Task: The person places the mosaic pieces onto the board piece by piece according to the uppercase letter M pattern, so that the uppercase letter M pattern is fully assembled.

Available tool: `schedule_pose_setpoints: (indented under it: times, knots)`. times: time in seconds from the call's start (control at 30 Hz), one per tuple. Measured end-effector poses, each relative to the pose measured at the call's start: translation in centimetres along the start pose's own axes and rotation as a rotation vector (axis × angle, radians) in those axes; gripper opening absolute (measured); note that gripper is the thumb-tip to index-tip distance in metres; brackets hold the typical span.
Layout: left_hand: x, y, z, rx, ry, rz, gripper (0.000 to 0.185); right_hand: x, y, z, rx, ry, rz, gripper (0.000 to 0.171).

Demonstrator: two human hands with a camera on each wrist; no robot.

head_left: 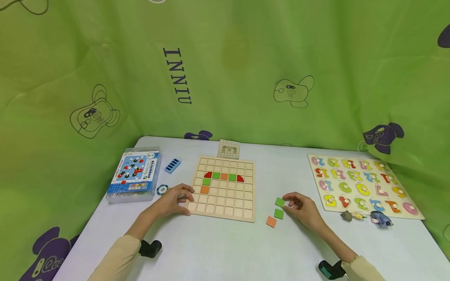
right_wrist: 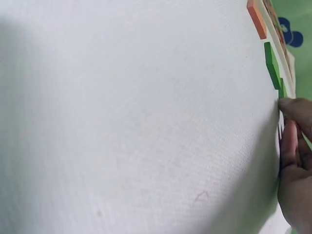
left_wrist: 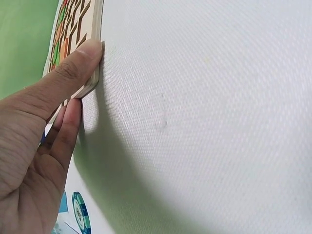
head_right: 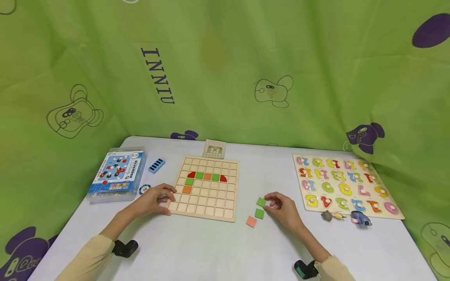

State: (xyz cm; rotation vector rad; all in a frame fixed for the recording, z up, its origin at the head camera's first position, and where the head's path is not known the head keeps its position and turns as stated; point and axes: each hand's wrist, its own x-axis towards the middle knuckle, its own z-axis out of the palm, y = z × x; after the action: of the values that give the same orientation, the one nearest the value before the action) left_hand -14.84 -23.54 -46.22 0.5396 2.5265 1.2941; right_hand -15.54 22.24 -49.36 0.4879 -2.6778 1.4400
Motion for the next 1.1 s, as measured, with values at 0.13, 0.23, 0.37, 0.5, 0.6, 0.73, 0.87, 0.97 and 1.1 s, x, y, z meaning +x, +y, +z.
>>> schedule_pose_setpoints:
  times: [0.13,0.23,0.37,0.5,0.6,0.73,0.87,0.97,1.1]
  knots:
    - [0.1,0.0,0.1,0.005,0.000,-0.004,0.030,0.1,0.2,-0.1,0.003,-0.020,-0.006,0.025]
    - [0.0,0.0,0.0,0.001,0.002,-0.009,0.030,0.3,0.4,0.0,0.001,-0.033,-0.003,0.027]
    - [0.0,-0.1,0.0,-0.005,0.000,-0.006,0.029,0.5,0.5,0.2,-0.018,-0.002,-0.006,0.026]
    - [0.0,-0.2,0.0,-0.007,-0.003,-0.005,0.029,0.7,0.3,0.1,-0.008,0.032,0.004,0.026]
    - [0.1,-0.2,0.0,-0.007,-0.002,-0.008,0.029,0.9,-0.2,-0.1,0.030,0.047,0.024,0.026]
    - [0.2,-0.2,0.1,-0.010,0.001,-0.008,0.029,1.2,-0.8,-0.1,0.065,0.078,0.064,0.025]
    - [0.2,-0.2,0.1,-0.012,0.001,-0.012,0.030,1.6,-1.5,0.3,0.112,0.100,0.122,0.027]
    - [0.2,-0.1,0.1,-0.009,0.000,-0.019,0.030,2.1,-2.2,0.9,0.181,0.105,0.180,0.029]
    - [0.2,0.0,0.1,-0.008,0.000,-0.028,0.030,2.9,-3.1,2.1,0.239,0.119,0.241,0.030]
